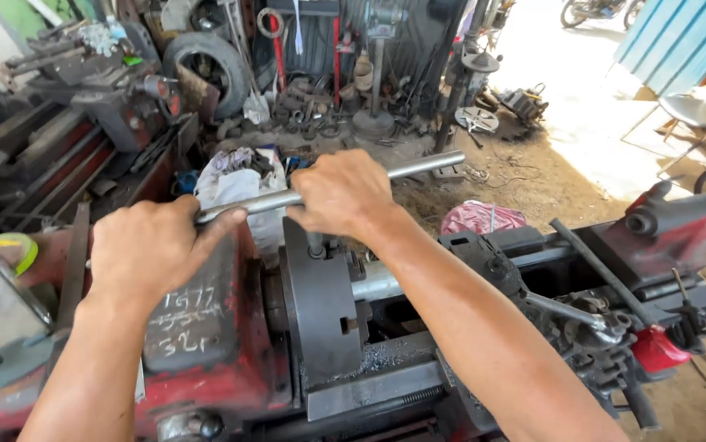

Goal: Adjusting the chuck of a metal lathe using a T-handle wrench to secure a metal rod for machining.

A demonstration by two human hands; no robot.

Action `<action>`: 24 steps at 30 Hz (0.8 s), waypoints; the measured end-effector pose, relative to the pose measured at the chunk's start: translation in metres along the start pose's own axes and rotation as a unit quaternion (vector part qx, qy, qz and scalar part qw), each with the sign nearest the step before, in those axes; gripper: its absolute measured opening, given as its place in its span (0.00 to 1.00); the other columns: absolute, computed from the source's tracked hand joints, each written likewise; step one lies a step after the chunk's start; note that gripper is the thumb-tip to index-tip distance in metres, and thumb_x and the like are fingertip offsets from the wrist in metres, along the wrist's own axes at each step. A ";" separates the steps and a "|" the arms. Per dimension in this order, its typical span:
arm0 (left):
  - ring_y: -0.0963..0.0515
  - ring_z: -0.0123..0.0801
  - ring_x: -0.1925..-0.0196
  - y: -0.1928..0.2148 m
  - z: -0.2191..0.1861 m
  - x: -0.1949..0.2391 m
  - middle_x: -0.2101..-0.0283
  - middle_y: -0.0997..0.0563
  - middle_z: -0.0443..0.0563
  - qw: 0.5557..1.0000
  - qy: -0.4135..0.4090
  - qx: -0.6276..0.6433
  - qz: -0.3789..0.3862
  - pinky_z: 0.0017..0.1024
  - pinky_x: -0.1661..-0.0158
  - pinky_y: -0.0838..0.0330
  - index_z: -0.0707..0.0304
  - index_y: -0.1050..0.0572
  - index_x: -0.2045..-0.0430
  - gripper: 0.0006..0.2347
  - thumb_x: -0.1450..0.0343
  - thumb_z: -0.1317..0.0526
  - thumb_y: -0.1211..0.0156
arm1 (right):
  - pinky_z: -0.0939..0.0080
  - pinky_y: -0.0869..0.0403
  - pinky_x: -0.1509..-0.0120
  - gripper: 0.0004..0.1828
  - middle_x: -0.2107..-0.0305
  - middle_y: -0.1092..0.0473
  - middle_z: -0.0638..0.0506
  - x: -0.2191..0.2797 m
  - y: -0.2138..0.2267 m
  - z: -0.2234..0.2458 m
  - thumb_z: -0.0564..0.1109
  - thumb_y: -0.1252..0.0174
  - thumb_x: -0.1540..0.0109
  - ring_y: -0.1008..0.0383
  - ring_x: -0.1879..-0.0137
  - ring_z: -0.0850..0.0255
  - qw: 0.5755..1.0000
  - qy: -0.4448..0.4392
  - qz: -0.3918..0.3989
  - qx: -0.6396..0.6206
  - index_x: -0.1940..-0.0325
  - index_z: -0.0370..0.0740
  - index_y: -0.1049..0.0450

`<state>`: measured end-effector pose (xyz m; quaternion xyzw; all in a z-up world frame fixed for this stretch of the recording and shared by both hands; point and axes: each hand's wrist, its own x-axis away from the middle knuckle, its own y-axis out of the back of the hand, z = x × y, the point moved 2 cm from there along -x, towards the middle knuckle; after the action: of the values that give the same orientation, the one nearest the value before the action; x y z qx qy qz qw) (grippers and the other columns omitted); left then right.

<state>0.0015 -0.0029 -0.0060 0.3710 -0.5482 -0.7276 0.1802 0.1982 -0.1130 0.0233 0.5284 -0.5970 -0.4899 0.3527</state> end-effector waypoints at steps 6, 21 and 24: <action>0.14 0.63 0.61 0.000 -0.007 0.000 0.66 0.14 0.61 0.998 0.032 -0.034 0.049 0.54 0.64 0.21 0.51 0.19 0.64 0.38 0.30 0.21 0.70 | 0.51 0.24 0.72 0.27 0.83 0.30 0.55 0.004 -0.005 -0.002 0.70 0.46 0.33 0.28 0.78 0.56 0.999 0.018 -0.027 0.012 0.66 0.47 0.25; 0.20 0.72 0.49 0.049 -0.045 0.087 0.57 0.17 0.71 0.972 0.132 0.139 0.138 0.63 0.53 0.27 0.58 0.30 0.56 0.33 0.28 0.27 0.67 | 0.64 0.34 0.74 0.18 0.88 0.43 0.65 0.023 -0.027 0.000 0.59 0.40 0.35 0.43 0.82 0.69 0.995 0.052 -0.088 0.000 0.77 0.56 0.32; 0.23 0.59 0.39 0.073 -0.017 0.080 0.41 0.22 0.63 0.941 0.086 0.315 0.093 0.49 0.40 0.33 0.59 0.31 0.40 0.32 0.31 0.35 0.56 | 0.66 0.25 0.61 0.07 0.88 0.38 0.65 0.073 -0.003 0.027 0.50 0.39 0.38 0.36 0.80 0.69 0.998 0.039 -0.045 0.000 0.71 0.55 0.23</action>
<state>-0.0490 -0.0923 0.0323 0.4173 -0.7640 -0.4629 0.1670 0.1591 -0.1787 0.0060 0.5734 -0.5587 -0.4838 0.3535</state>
